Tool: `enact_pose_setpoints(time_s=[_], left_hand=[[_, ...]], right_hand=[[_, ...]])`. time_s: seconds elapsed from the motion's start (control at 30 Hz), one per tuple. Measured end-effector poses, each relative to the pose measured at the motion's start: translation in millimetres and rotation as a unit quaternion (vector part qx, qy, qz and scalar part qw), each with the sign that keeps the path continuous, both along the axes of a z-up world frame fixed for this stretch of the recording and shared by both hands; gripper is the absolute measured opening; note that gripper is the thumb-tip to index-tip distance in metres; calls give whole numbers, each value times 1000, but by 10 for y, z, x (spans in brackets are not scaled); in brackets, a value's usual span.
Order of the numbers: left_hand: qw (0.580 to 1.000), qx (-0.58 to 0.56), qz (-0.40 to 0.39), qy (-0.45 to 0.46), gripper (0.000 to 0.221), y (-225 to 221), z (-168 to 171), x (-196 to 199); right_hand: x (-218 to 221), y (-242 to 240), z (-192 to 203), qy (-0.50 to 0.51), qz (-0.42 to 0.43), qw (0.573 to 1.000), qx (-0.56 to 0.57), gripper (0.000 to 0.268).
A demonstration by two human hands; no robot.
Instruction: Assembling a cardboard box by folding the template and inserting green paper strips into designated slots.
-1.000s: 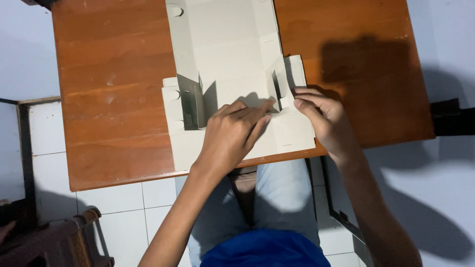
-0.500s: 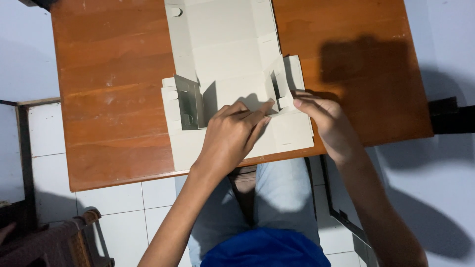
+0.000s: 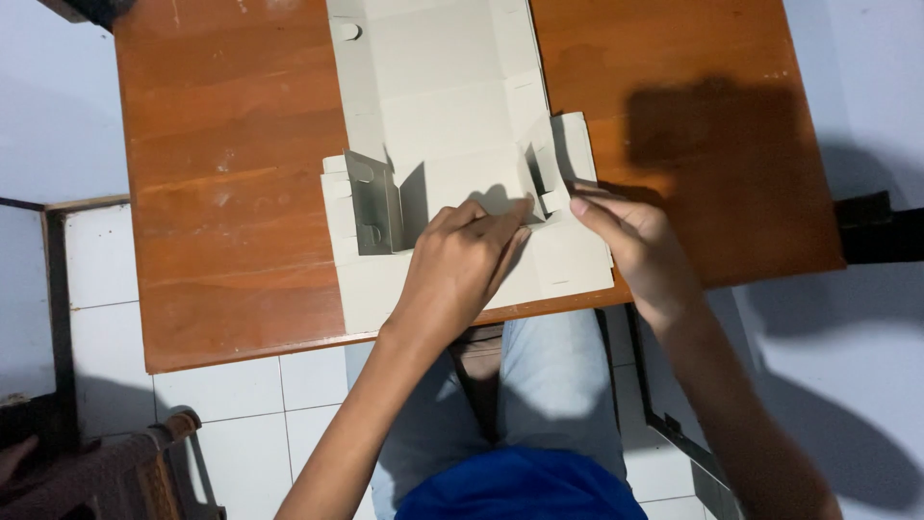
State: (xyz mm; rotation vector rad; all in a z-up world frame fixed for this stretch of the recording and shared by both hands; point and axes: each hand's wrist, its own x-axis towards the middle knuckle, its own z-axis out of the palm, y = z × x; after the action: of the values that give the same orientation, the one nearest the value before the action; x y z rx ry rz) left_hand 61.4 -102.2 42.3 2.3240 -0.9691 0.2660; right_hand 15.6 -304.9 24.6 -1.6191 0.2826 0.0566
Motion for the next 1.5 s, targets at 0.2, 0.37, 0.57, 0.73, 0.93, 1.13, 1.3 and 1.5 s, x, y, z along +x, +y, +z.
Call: enact_pose_setpoints(time_s=[0.2, 0.37, 0.57, 0.73, 0.93, 1.13, 1.3, 1.5], left_hand=[[999, -12, 16, 43, 31, -9, 119, -35], [1000, 7, 17, 11, 28, -48, 144, -11], [1000, 16, 1, -21, 25, -35, 178, -1], [1000, 0, -17, -27, 23, -34, 174, -4], [1000, -3, -20, -23, 26, 5, 132, 20], [999, -27, -18, -11, 23, -8, 160, 6], [998, -41, -25, -45, 15, 35, 155, -7], [994, -27, -24, -102, 13, 22, 18, -7]], right_hand=[[-141, 145, 211, -47, 0, 990, -132, 37], [-224, 230, 211, -64, 12, 982, -177, 46], [-193, 262, 185, 5, -31, 994, -108, 49], [-56, -38, -226, -59, -8, 979, -197, 31], [109, -90, -377, -112, 16, 976, -186, 19], [92, -19, -360, -68, -6, 992, -110, 21], [111, -77, -447, -74, -7, 989, -127, 22], [117, -94, -485, -73, -7, 985, -158, 24]])
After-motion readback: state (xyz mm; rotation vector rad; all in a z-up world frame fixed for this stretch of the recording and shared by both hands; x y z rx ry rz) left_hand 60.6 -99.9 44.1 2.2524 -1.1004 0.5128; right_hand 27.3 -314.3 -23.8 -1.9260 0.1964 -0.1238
